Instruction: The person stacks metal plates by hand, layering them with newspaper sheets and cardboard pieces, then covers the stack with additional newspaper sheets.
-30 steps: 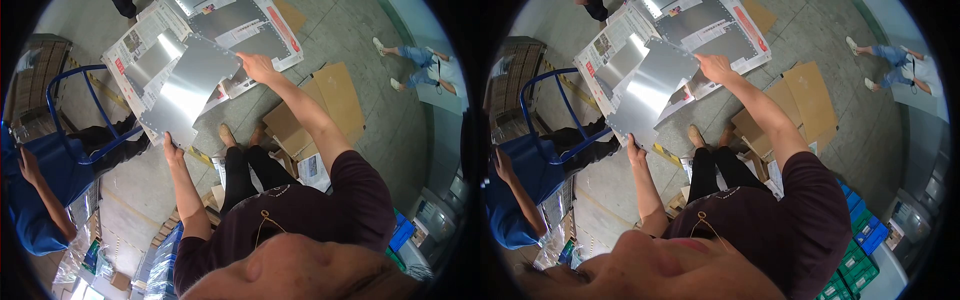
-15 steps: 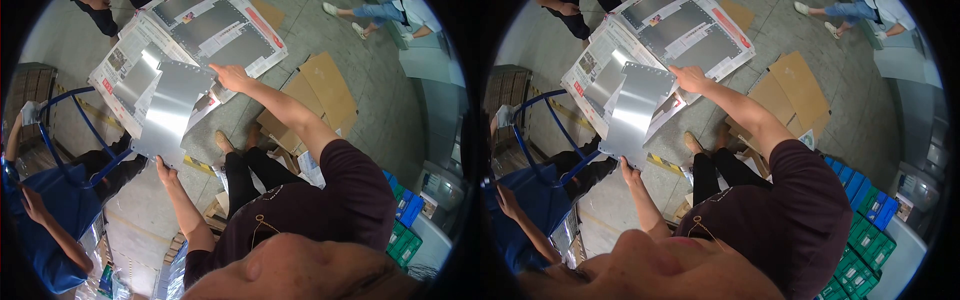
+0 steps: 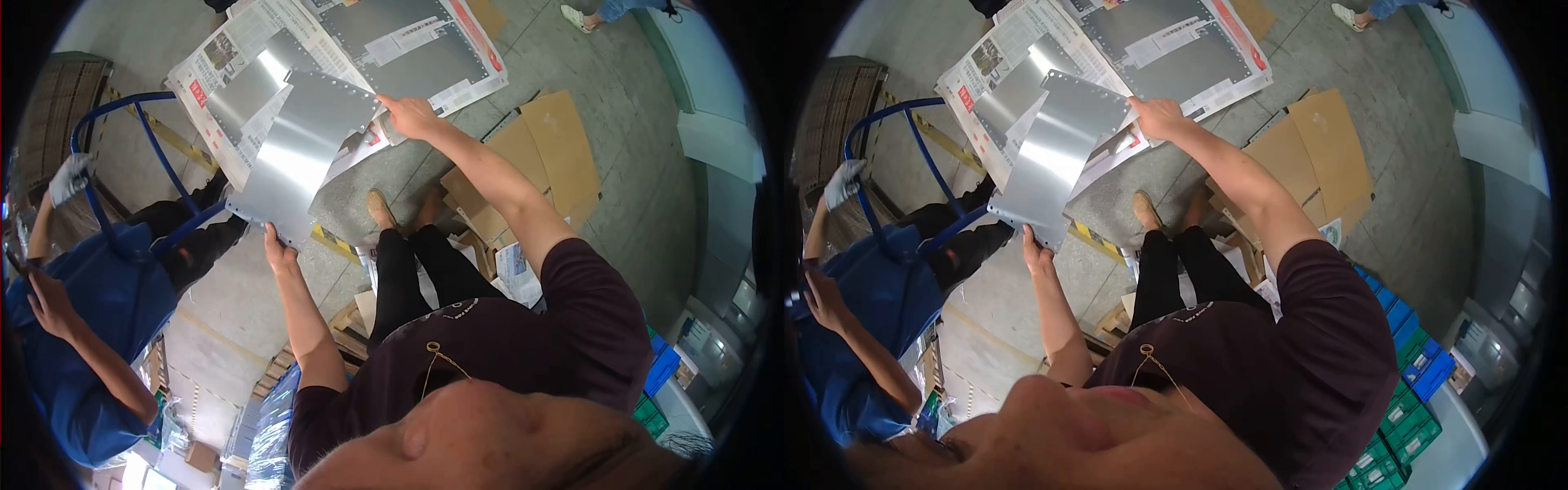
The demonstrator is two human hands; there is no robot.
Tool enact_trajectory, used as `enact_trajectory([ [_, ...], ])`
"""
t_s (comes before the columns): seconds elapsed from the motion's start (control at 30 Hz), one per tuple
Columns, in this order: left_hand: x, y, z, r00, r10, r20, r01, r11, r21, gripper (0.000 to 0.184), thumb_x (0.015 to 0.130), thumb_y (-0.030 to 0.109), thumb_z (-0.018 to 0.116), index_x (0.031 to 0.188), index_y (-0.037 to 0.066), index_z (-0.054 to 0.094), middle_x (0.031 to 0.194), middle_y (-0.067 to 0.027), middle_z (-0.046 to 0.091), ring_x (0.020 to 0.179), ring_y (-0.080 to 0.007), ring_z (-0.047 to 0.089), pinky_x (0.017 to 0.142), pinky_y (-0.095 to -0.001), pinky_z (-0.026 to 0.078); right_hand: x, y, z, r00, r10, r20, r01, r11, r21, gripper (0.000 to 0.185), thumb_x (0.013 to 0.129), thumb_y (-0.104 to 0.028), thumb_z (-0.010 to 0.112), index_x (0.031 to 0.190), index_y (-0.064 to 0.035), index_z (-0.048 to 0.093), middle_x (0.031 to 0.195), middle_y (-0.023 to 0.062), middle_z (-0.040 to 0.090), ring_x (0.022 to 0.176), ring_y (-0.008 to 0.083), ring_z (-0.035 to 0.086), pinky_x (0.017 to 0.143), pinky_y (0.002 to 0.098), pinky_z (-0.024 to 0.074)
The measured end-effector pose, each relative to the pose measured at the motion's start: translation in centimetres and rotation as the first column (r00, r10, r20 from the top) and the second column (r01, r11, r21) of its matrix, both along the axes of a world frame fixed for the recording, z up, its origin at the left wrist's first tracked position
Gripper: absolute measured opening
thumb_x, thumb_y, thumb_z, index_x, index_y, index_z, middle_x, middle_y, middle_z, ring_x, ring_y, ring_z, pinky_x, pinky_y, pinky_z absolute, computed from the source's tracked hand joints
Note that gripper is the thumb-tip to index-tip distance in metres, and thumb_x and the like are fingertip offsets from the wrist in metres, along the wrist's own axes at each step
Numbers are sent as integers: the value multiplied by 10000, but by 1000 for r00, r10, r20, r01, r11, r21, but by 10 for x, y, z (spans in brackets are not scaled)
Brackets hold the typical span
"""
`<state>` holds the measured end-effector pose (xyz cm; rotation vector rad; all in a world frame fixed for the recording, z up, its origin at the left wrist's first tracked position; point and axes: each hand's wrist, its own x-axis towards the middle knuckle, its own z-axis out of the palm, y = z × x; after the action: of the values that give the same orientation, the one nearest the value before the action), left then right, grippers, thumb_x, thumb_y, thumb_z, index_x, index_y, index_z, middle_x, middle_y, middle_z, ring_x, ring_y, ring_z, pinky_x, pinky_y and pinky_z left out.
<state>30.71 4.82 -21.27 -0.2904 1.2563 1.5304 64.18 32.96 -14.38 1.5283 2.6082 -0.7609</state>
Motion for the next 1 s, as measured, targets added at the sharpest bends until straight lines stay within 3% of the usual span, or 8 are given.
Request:
enact_trajectory([
  [0.13,-1,3,6,1000,-8,5,8,1000,20,351,915,269,538,1192,57,505,1165,-64,575,1038,-250,562,894,-421,470,-7,-2,-7,997,0,-79,7,996,88,474,798,-124,492,1271,-133,460,790,154,655,750,332,637,655,454,484],
  [0.43,-20,-5,-9,999,-2,-42,2,1000,-13,345,905,248,556,1190,58,508,1142,-71,586,1028,-248,570,883,-409,477,-19,-6,-21,1000,-8,-6,7,991,-134,419,801,-172,524,1217,-117,517,885,186,646,868,340,619,748,449,475],
  [0.53,-29,-9,-14,1000,-5,-26,4,999,-44,355,900,248,565,1188,48,508,1135,-77,589,1027,-251,572,885,-406,476,-22,-12,-23,964,-242,-109,214,952,-220,394,802,-183,522,1187,-105,534,963,194,632,927,352,600,798,450,462],
  [0.63,-46,-17,-31,999,-20,-43,17,997,-71,360,902,230,563,1196,33,500,1149,-88,582,1036,-251,568,887,-410,474,-8,-21,-122,980,-197,21,197,955,-224,322,831,-212,523,1121,-77,555,971,153,643,845,297,637,733,419,491],
  [0.67,-51,-17,-34,998,-28,-57,23,996,-90,364,902,223,563,1203,31,495,1155,-91,578,1039,-252,567,888,-411,473,-9,-25,-118,941,-330,-67,259,837,-483,295,844,-225,520,1095,-75,559,967,130,645,817,261,639,703,395,493],
  [0.73,-61,-15,-41,996,-42,-84,31,991,-131,372,902,210,562,1216,27,484,1169,-97,569,1045,-252,564,889,-414,471,-13,-43,-105,786,-609,-104,210,422,-882,256,869,-251,515,1042,-70,568,958,84,648,760,188,643,643,348,498],
  [0.83,-75,-1,-49,985,-143,-100,128,981,-144,378,901,192,563,1222,13,471,1187,-102,556,1058,-250,556,899,-413,463,-23,-60,-126,680,-731,-66,177,250,-952,230,893,-290,521,982,-85,577,922,33,639,685,107,616,580,272,466],
  [1.0,-102,42,-83,968,-227,-111,219,972,-82,416,895,193,574,1239,-5,451,1181,-96,552,1079,-249,537,919,-390,440,-31,-66,-178,412,-909,57,121,-7,-993,179,894,-262,541,951,-100,588,880,22,637,644,116,607,558,248,446],
])
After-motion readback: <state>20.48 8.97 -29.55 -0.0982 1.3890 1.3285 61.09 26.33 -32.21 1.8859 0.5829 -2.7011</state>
